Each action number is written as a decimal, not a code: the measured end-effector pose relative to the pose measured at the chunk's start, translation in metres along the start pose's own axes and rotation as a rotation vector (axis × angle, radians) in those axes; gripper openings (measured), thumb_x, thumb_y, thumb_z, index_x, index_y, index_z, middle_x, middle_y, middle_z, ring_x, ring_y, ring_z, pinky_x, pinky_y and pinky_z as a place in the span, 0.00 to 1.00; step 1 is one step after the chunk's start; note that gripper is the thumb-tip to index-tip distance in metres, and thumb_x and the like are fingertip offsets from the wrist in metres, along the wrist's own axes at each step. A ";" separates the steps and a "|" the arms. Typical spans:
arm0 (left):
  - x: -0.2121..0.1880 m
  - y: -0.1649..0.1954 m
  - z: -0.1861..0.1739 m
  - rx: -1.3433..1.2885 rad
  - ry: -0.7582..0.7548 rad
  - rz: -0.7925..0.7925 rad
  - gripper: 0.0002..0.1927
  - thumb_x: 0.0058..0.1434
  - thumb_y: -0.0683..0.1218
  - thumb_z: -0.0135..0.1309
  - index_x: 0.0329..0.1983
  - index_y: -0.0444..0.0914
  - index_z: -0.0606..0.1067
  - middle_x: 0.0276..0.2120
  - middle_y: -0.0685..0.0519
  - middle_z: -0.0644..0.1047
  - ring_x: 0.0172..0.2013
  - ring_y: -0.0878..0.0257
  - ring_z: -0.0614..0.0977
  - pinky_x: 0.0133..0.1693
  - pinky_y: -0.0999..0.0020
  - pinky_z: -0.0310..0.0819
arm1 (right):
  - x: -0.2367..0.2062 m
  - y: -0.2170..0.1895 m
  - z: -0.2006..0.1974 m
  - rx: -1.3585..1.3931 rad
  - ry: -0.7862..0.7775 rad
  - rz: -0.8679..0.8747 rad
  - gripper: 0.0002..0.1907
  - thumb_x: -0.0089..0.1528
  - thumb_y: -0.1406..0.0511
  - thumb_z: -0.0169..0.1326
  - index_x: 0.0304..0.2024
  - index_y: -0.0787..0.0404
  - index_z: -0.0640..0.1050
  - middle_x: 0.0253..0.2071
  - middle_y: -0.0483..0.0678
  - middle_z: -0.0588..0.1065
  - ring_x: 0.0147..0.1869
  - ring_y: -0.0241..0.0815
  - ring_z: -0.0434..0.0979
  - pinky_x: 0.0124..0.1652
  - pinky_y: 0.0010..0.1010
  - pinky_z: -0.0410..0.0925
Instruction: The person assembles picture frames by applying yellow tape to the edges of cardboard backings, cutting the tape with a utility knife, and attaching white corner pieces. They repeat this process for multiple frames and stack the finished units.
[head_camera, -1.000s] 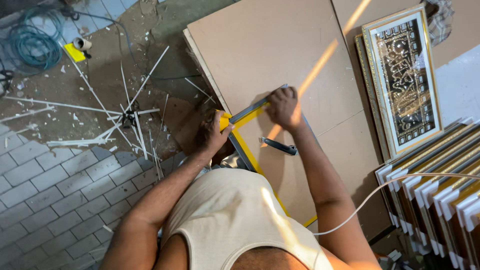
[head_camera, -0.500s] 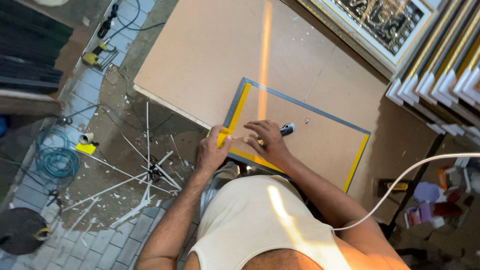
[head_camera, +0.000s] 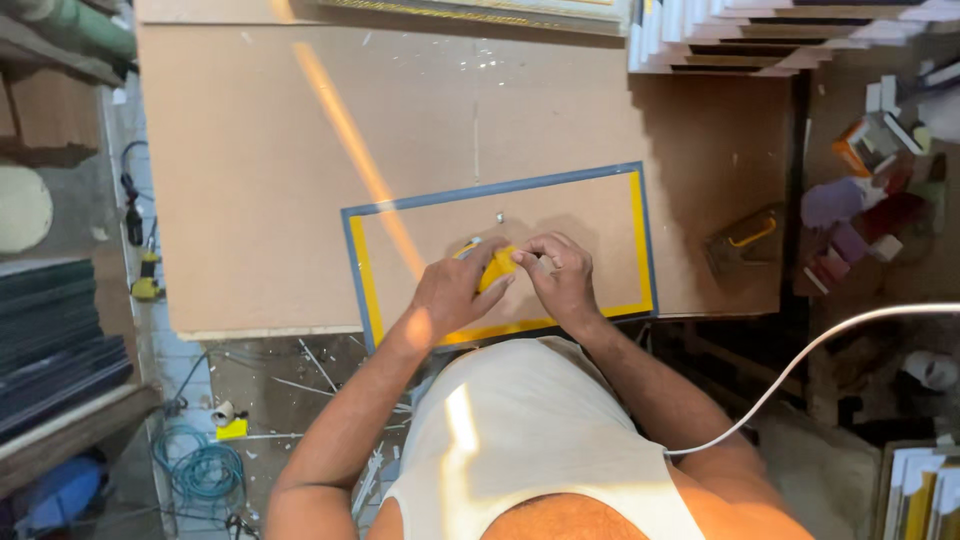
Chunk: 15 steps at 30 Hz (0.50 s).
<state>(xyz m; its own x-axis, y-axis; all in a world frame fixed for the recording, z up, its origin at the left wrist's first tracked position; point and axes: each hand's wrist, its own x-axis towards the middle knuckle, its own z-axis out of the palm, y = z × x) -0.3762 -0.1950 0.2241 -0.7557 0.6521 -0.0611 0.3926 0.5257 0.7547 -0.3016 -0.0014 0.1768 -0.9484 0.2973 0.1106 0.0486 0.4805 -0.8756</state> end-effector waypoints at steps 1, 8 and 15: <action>0.010 -0.003 -0.001 0.030 -0.066 -0.011 0.28 0.60 0.55 0.59 0.60 0.39 0.73 0.32 0.43 0.82 0.34 0.41 0.82 0.33 0.47 0.76 | 0.003 0.017 -0.011 -0.009 0.057 0.023 0.06 0.61 0.69 0.65 0.36 0.65 0.81 0.35 0.49 0.79 0.38 0.40 0.80 0.40 0.30 0.71; 0.063 -0.088 -0.058 0.455 -0.311 -0.439 0.21 0.59 0.61 0.60 0.48 0.43 0.81 0.39 0.49 0.83 0.43 0.51 0.84 0.43 0.52 0.78 | 0.043 0.159 -0.112 -0.034 0.407 0.473 0.06 0.64 0.67 0.64 0.37 0.65 0.83 0.32 0.44 0.79 0.34 0.32 0.74 0.37 0.26 0.69; 0.097 -0.127 -0.030 0.523 -0.229 -0.479 0.15 0.60 0.54 0.61 0.48 0.45 0.82 0.41 0.51 0.83 0.45 0.53 0.83 0.44 0.57 0.77 | 0.078 0.202 -0.094 -0.099 0.441 0.300 0.06 0.62 0.68 0.65 0.35 0.66 0.81 0.33 0.46 0.79 0.35 0.34 0.77 0.37 0.28 0.71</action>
<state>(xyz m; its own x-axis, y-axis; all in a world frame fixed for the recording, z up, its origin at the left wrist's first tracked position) -0.5149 -0.2151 0.1418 -0.8010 0.3537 -0.4830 0.2892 0.9350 0.2052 -0.3362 0.1963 0.0527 -0.6676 0.7414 0.0676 0.3467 0.3899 -0.8531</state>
